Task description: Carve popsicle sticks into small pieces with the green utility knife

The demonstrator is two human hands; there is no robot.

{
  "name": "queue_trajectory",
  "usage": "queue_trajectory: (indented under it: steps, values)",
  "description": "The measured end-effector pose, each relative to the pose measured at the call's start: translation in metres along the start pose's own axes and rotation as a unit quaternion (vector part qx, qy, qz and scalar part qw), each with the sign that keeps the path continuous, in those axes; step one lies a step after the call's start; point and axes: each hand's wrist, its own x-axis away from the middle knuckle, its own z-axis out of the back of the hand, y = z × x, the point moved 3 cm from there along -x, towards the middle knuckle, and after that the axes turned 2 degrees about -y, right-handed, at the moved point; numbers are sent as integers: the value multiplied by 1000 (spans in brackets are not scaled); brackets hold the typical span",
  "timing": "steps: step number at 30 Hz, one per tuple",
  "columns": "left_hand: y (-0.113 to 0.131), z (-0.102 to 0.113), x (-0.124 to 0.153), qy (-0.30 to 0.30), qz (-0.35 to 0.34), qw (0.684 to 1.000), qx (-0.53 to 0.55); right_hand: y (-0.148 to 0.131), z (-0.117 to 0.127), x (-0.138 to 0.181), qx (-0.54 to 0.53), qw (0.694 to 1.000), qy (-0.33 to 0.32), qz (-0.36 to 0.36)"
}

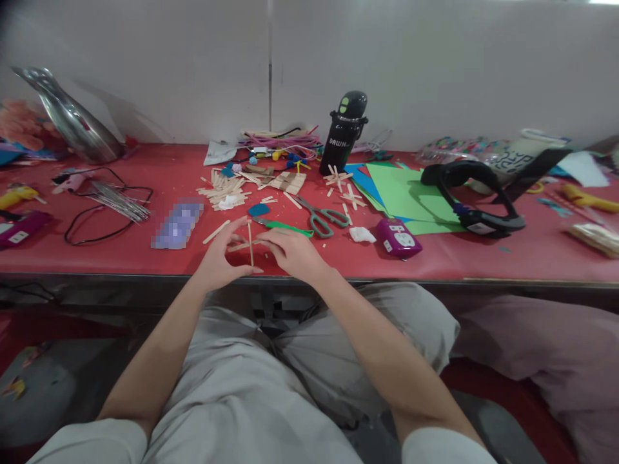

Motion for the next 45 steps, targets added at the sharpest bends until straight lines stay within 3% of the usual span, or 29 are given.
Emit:
queue_trajectory:
  steps: [14, 25, 32, 37, 45]
  values:
    - [-8, -3, 1, 32, -29, 999, -6, -1, 3, 0, 3, 1000, -2, -13]
    - [-6, -6, 2, 70, -50, 991, -98, 0, 1, 0, 10, 999, -11, -34]
    - [-7, -5, 1, 96, -16, 990, -100, -2, -3, 0, 7, 1000, -14, -20]
    - [-8, -4, 0, 135, -24, 984, -110, -4, -6, 1, -11, 1000, -23, -16]
    - [-7, -4, 0, 149, -15, 982, -118, -4, -7, 2, 12, 1000, -7, -24]
